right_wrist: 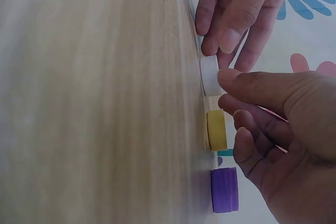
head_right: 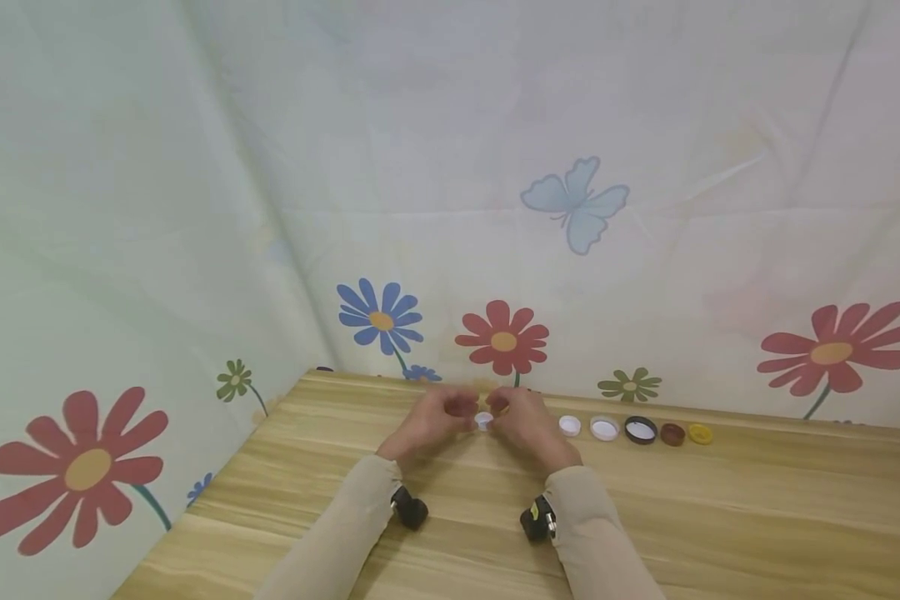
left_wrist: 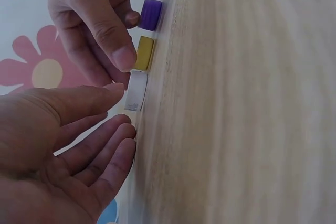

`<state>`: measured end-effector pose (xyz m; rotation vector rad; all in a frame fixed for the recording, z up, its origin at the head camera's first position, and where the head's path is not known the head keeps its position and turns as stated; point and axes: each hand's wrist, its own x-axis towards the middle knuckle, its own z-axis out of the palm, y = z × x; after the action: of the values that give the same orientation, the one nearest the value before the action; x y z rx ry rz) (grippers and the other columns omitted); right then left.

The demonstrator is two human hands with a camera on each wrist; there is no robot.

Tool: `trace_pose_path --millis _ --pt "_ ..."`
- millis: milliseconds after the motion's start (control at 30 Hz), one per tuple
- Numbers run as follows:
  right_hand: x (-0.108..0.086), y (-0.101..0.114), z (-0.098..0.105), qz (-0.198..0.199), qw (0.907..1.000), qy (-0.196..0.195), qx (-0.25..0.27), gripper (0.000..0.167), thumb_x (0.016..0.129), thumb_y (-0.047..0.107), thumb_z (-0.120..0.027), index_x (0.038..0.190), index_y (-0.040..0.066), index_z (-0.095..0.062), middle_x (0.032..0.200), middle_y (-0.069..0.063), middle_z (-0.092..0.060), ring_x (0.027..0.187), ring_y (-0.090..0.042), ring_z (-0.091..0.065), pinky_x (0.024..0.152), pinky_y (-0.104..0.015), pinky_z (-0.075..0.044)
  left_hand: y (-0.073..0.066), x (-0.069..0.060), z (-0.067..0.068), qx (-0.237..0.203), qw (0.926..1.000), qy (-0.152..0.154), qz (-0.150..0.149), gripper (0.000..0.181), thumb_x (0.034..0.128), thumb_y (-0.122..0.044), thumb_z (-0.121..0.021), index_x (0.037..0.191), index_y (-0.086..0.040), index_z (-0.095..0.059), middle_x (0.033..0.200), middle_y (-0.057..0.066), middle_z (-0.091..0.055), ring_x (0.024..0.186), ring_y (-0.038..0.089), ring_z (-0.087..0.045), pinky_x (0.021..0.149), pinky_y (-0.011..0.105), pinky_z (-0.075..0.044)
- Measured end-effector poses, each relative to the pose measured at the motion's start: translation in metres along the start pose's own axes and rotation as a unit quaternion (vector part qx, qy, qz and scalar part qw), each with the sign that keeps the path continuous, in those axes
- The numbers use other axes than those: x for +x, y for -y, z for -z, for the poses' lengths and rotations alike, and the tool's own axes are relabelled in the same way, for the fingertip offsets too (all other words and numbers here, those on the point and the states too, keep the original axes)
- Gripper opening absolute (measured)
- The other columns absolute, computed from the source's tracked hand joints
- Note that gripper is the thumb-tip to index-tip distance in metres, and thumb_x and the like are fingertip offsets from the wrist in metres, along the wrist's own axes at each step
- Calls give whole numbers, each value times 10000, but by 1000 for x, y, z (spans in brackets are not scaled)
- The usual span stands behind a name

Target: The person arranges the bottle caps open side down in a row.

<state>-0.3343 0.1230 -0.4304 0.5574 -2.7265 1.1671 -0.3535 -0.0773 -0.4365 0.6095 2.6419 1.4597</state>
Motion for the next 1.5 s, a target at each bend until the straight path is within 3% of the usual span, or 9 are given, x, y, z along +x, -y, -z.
trace_pose_path --millis 167,500,700,1000,1267,1500 --pt "-2 0 -1 185 9998 15 -79 263 830 -25 -806 1086 -22 -746 968 -96 -760 879 -249 -696 848 -453 -578 1 -1 -3 89 9999 -25 67 313 907 37 -797 1214 -2 -756 1115 104 -771 1011 215 -718 935 371 -579" --pt "0 -1 -4 216 9997 57 -139 220 847 -38 -818 1056 -17 -756 945 -99 -763 904 -273 -711 845 -448 -578 0 1 -6 352 9993 61 -102 272 885 53 -799 1151 -7 -785 1044 79 -785 920 148 -698 883 321 -565" --pt "0 1 -3 304 9993 -30 -223 200 843 -15 -819 1034 -3 -764 926 -85 -759 895 -257 -699 840 -437 -568 -1 0 -5 273 9995 94 -106 281 882 51 -800 1158 1 -781 1057 83 -785 943 158 -697 909 333 -555" --pt "1 2 -2 111 9997 -159 -136 225 843 -9 -824 1057 1 -755 941 -91 -758 952 -320 -705 898 -495 -553 -4 -2 -3 -142 9998 98 -107 264 897 70 -776 1157 25 -767 1080 127 -777 952 218 -736 824 303 -587" --pt "-5 10 7 -82 9996 -272 -32 133 910 40 -816 1034 32 -769 966 -84 -764 915 -298 -684 863 -473 -560 -11 -6 -3 -353 9991 -157 -178 282 905 82 -776 1180 23 -755 1103 128 -773 983 233 -746 838 309 -600" --pt "-7 16 8 -321 9991 -232 172 77 956 105 -798 1021 68 -780 1015 -71 -769 886 -236 -659 803 -407 -555 -15 -14 3 -200 9985 -385 -322 247 906 86 -779 1135 -7 -786 1052 89 -783 940 200 -742 841 308 -601"
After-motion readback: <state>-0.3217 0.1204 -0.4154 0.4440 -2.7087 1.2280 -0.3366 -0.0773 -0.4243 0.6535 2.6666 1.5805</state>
